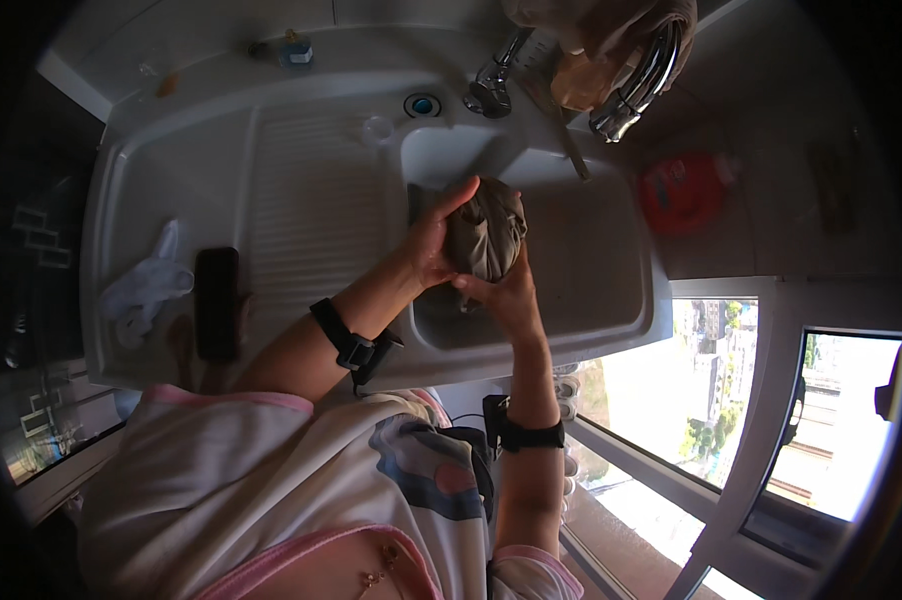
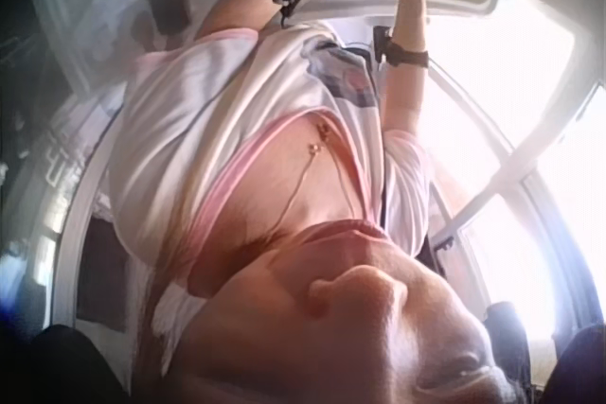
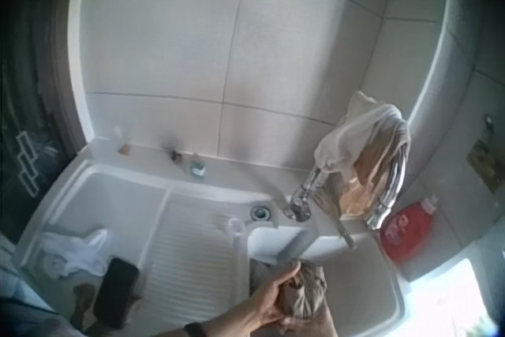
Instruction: Washing a piece of cloth or rag by hand in a sink.
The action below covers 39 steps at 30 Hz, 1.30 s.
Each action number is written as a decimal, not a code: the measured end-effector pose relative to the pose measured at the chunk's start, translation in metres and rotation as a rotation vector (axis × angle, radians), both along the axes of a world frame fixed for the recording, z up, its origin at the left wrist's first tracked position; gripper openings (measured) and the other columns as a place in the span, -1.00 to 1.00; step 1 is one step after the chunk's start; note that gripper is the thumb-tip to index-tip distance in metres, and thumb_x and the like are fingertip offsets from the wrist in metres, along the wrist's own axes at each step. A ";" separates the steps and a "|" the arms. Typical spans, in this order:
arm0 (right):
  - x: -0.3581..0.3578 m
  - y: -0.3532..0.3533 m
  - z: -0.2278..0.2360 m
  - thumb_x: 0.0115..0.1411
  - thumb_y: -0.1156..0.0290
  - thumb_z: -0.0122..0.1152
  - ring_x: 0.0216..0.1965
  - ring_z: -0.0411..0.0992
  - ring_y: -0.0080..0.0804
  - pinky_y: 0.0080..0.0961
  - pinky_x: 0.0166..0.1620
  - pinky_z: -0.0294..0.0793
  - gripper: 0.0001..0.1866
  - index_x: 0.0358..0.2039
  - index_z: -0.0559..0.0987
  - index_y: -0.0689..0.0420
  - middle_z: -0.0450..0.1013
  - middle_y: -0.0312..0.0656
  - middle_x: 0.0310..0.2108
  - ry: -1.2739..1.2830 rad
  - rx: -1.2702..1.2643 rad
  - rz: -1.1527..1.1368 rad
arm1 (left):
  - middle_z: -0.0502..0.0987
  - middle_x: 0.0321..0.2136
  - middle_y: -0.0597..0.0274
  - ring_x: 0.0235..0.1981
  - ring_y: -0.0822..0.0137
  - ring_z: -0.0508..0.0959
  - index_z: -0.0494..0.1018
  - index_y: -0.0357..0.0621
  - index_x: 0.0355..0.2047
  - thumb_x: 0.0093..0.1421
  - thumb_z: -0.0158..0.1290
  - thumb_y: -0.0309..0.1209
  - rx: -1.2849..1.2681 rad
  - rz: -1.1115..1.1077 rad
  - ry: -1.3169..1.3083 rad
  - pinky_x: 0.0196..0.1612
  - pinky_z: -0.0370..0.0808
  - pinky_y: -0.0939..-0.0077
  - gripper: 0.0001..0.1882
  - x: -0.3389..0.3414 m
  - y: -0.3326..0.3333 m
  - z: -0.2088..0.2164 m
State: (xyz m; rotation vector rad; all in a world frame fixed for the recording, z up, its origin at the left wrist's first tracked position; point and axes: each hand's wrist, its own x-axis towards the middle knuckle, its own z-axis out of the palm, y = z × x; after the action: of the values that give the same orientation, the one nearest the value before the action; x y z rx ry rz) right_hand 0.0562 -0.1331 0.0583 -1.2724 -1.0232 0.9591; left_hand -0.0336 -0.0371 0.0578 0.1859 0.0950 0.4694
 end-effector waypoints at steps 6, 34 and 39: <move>-0.004 0.000 -0.002 -0.28 0.51 0.35 -0.33 0.39 -0.50 -0.58 -0.29 0.41 -0.39 -0.13 0.35 0.27 0.42 -0.21 -0.30 -0.182 -0.192 -0.127 | 0.46 -0.32 0.08 -0.28 0.23 0.47 0.41 -0.25 -0.30 0.01 0.05 -0.05 -0.022 0.080 -0.002 -0.16 0.43 0.30 -0.52 0.001 0.012 0.016; -0.045 0.027 0.005 -0.24 0.44 0.18 -0.31 0.33 -0.09 -0.31 -0.17 0.32 -0.71 -0.40 0.44 0.16 0.40 -0.12 -0.36 -0.792 0.241 -0.549 | 0.44 -0.32 0.21 -0.29 0.36 0.45 0.34 -0.16 -0.16 0.16 -0.12 -0.27 -0.121 -0.026 0.030 -0.18 0.42 0.47 -0.70 -0.003 0.000 -0.027; -0.032 0.034 -0.008 -0.18 0.41 0.16 -0.48 0.38 -0.09 -0.26 -0.32 0.33 -0.81 -0.49 0.46 0.18 0.39 -0.07 -0.57 -0.961 0.210 -0.691 | 0.44 -0.33 0.23 -0.32 0.39 0.45 0.35 -0.18 -0.18 0.19 -0.16 -0.31 0.277 0.162 -0.024 -0.18 0.40 0.53 -0.74 0.022 -0.015 -0.055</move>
State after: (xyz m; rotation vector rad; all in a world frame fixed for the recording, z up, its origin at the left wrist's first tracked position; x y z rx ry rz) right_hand 0.0238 -0.0996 0.0506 -1.7641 -1.1979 -0.3447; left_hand -0.0115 -0.0519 0.0027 0.4463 0.0215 0.6456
